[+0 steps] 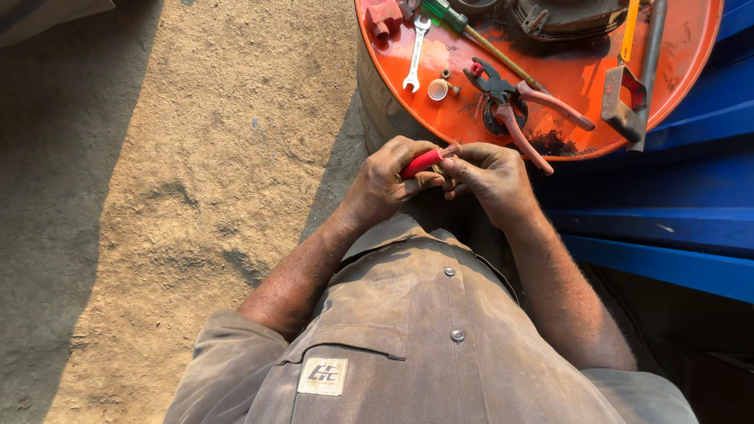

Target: The person cuts a red hose with a hacksaw, strips the end with pliers, and attaches a brass fitting. They then tighten the fitting with a wrench.

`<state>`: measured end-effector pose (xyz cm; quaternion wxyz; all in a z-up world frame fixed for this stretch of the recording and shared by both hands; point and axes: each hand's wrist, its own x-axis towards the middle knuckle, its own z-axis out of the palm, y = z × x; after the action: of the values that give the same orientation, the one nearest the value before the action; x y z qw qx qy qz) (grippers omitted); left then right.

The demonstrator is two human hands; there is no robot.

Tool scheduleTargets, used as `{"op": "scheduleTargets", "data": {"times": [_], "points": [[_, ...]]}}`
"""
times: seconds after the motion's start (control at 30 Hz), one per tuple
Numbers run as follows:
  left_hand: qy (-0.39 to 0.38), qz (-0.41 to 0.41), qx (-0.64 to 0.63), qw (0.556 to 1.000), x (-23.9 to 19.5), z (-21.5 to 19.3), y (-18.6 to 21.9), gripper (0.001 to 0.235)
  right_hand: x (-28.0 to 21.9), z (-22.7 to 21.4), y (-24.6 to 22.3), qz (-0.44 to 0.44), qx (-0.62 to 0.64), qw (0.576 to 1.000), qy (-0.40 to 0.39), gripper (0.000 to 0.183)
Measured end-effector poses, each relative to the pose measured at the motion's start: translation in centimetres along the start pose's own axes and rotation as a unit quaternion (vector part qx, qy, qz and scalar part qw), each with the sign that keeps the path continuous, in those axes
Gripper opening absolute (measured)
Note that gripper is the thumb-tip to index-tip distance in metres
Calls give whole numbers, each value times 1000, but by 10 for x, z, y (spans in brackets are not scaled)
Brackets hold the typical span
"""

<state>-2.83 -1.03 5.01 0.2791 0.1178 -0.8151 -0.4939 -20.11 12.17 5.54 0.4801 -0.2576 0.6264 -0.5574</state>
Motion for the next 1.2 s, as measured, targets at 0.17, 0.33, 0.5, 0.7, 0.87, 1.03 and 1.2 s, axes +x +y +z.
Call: {"op": "scheduleTargets", "data": {"times": [0.17,0.33,0.5,0.7,0.87,1.03,1.2], "points": [[-13,8,34,999,-4,1,-3,41,-5,-4,0,55,45,997,-27,31],[-31,-8,22,999,-7,2,-1,39,-12,-8,-2,46,40,995,-76,31],[-20,2,-2,1000,-9,-1,5,34,-17,0,8,-58,-116,992,-5,28],[-59,-221,-94,969,-12,1,16,32,-16,-7,29,-295,-124,945,-71,27],[-43,-189,-84,977,-16,5,17,46,-15,-5,50,-129,155,974,-105,35],[-69,-84,-75,991,-28,-14,14,38,-28,-11,45,-12,170,981,-97,31],[-141,-71,-59,986,-32,-18,24,26,-47,-2,31,44,159,981,-104,29]]}}
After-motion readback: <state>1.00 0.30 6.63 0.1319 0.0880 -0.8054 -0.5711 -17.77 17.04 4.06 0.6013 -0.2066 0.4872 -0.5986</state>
